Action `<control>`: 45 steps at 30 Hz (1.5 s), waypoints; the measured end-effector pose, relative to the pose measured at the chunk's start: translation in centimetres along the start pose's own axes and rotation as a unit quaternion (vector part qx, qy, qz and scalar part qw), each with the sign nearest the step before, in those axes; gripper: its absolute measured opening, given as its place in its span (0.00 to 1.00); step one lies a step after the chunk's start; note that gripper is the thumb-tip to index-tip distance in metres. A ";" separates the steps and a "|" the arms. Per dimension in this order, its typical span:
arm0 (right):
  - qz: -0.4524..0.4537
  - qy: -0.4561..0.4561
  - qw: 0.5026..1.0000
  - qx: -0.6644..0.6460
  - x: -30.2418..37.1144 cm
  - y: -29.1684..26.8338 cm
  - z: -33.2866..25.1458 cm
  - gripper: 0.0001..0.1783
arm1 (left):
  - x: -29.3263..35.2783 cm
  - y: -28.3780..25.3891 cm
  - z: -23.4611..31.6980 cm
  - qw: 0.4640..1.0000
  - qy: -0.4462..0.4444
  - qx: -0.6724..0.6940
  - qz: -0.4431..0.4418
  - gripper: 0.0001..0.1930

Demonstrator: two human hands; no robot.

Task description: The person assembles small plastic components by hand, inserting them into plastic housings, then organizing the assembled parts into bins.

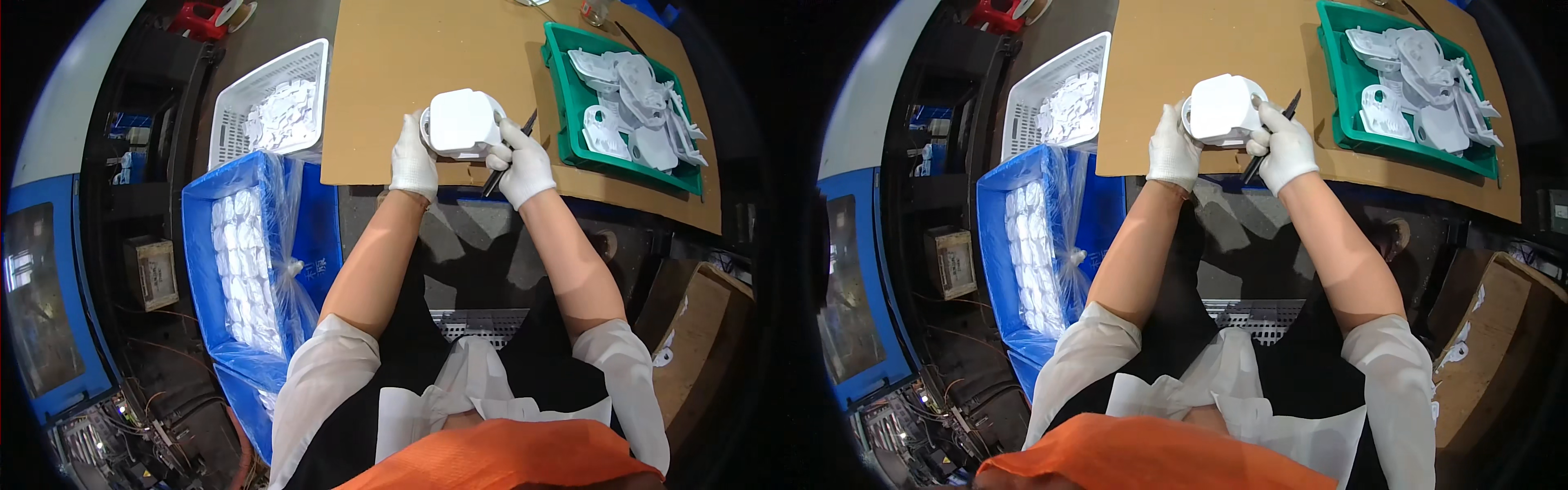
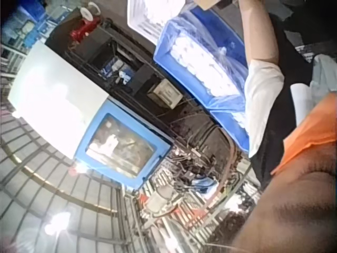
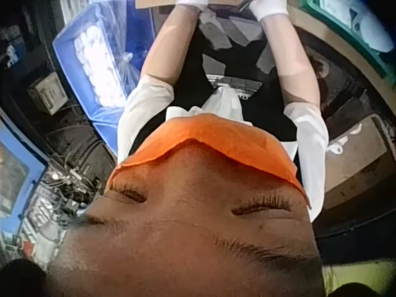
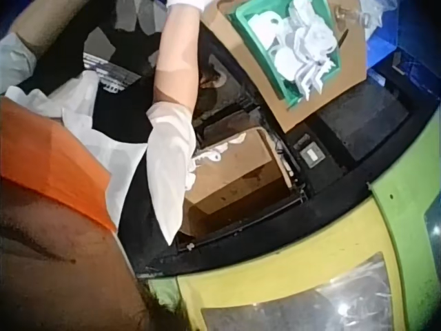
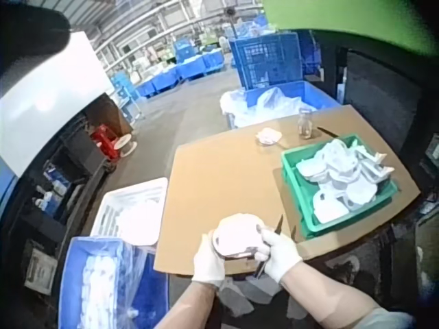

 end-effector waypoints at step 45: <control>0.195 -0.090 0.433 0.876 0.5 -6.9 -20.3 0.25 | -0.9 -2.5 -0.1 0.942 0.190 -0.161 0.226 0.24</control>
Point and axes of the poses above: each hand's wrist, its own x-axis away from the middle knuckle, its own y-axis out of the palm, z = x × y, the point moved 3 cm from there along -x, towards the middle knuckle, and after that the axes turned 10 degrees about -y, right-handed, at the moved point
